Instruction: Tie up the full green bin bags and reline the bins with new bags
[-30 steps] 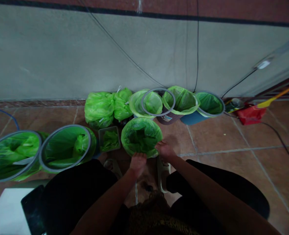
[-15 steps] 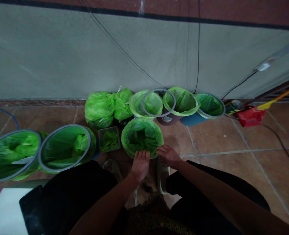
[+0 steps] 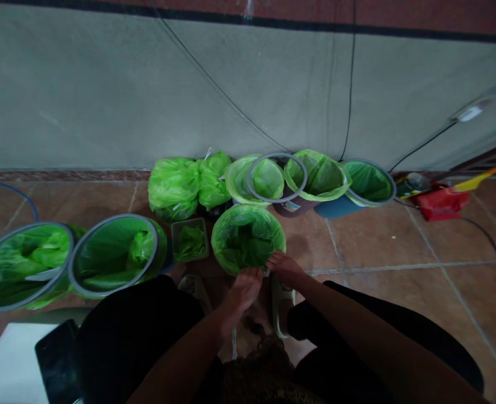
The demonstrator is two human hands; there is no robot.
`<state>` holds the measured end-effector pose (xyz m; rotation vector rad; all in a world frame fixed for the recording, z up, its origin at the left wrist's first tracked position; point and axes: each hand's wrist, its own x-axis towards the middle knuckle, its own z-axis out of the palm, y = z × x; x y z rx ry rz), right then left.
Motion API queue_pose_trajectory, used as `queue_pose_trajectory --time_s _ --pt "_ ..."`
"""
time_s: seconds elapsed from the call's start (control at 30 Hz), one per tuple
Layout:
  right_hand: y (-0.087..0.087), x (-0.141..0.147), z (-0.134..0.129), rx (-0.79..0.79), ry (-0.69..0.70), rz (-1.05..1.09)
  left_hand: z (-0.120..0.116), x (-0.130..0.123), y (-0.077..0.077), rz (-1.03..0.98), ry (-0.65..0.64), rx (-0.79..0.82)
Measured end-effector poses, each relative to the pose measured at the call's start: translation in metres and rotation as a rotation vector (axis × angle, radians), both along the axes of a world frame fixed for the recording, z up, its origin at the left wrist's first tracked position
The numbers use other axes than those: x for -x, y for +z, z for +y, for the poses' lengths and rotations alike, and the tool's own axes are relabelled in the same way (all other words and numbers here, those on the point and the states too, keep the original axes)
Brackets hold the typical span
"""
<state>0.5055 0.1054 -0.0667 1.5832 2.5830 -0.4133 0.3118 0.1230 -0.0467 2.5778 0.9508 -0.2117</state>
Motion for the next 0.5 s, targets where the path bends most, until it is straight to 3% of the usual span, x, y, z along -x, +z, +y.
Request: queue_pose_trajectory --time_s 0.2,0.3,0.37,0.5 --pt "0.003 -0.001 -0.011 -0.078 -0.053 0.067 0.009 0.004 0.002 -0.011 0.008 0.044" --pt "0.014 -0.011 -0.019 -0.149 -0.239 0.153 0.01 0.008 0.005 -0.033 0.034 0.039" --pt "0.02 -0.016 -0.021 -0.162 -0.512 0.19 0.007 0.01 0.009 -0.09 0.068 0.018" --pt "0.021 -0.012 -0.015 0.019 -1.283 0.336 0.001 0.006 0.012 -0.172 0.12 0.012"
